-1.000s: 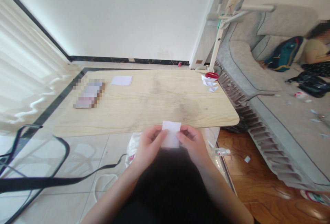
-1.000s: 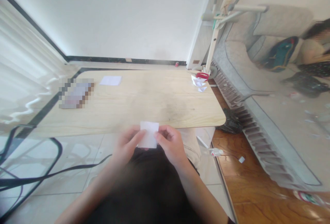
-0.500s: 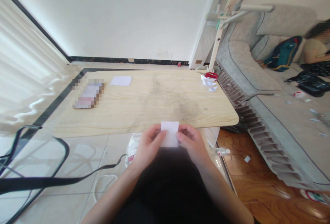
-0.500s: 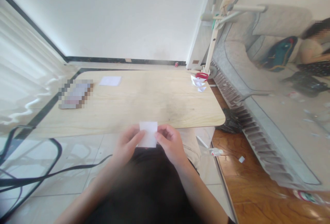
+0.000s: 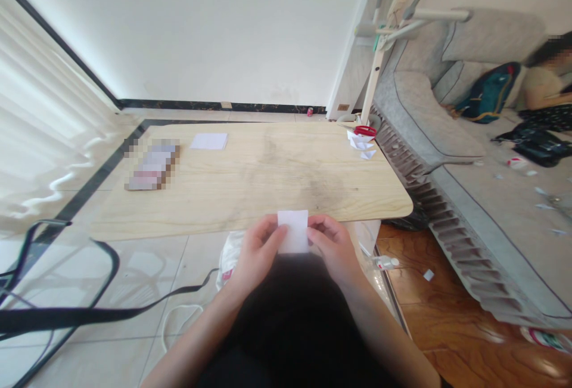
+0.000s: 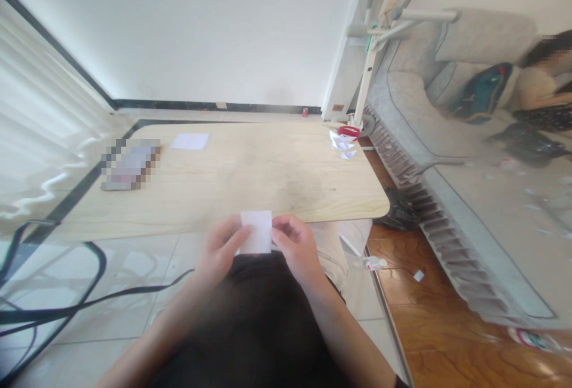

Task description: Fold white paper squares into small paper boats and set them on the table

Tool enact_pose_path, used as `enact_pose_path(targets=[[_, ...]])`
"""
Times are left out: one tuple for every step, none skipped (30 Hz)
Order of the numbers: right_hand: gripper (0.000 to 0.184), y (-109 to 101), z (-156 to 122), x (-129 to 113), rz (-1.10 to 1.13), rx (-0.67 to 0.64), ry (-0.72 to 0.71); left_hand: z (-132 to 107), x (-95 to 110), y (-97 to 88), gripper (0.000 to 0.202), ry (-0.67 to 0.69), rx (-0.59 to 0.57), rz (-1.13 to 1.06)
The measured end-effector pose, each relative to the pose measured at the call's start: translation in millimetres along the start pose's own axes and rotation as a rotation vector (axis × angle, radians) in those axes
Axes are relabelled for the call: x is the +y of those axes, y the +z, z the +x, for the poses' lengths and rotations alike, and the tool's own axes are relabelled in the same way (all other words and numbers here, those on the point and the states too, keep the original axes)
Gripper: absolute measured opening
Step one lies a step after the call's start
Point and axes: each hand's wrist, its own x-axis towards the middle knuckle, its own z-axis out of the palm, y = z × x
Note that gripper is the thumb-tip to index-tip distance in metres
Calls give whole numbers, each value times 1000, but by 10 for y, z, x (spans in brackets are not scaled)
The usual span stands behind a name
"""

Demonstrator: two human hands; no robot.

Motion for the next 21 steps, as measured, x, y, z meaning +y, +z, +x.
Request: enact_pose_path(targets=[[7, 0, 0, 6, 5, 0, -2, -3, 0, 2, 24, 2, 1, 7], [7, -2, -1, 13, 12, -2, 0, -6, 0, 4, 24, 3, 1, 13], [7, -4, -2, 20, 20, -2, 4, -10, 1, 7, 25, 1, -2, 17], [7, -8, -4, 26, 28, -1, 6, -14, 3, 10, 25, -2, -5, 16], [7, -11, -5, 32, 35, 1, 8, -17, 6, 14, 25, -7, -10, 15], [7, -15, -6, 37, 39, 3, 8, -21, 9, 17, 25, -11, -13, 14], [7, -19, -7, 41, 41, 5, 7, -23, 12, 19, 26, -12, -16, 15], [6, -22, -7, 45, 41, 8, 5, -25, 15, 20, 26, -12, -19, 17], [6, -25, -6, 49, 40, 11, 4, -26, 16, 21, 25, -7, -22, 21], [7, -27, -5, 53, 40, 13, 4, -27, 16, 20, 25, 1, -27, 25], [7, -28, -4, 57, 41, 16, 4, -27, 14, 19, 24, 9, -31, 27], [7, -29, -4, 62, 43, 19, 2, -28, 10, 18, 24, 17, -35, 28], [7, -29, -4, 67, 45, 20, 1, -28, 6, 17, 24, 24, -38, 29], [7, -30, -5, 71, 47, 19, -2, -29, 1, 16, 23, 31, -40, 31], [7, -30, -7, 76, 49, 19, -7, -29, -4, 16, 23, 36, -40, 33], [7, -30, -10, 80, 50, 19, -12, -30, -7, 16, 23, 42, -40, 37], [7, -30, -12, 84, 51, 19, -16, -31, -10, 17, 22, 47, -40, 43], [8, -31, -15, 87, 53, 17, -16, -32, -11, 17, 22, 51, -40, 49], [8, -32, -17, 90, 54, 15, -15, -32, -10, 18, 21, 54, -39, 54], [8, -33, -18, 92, 55, 13, -12, -31, -9, 17, 21, 54, -40, 56], [8, -34, -18, 93, 53, 12, -9, -29, -9, 17, 22, 52, -41, 57]])
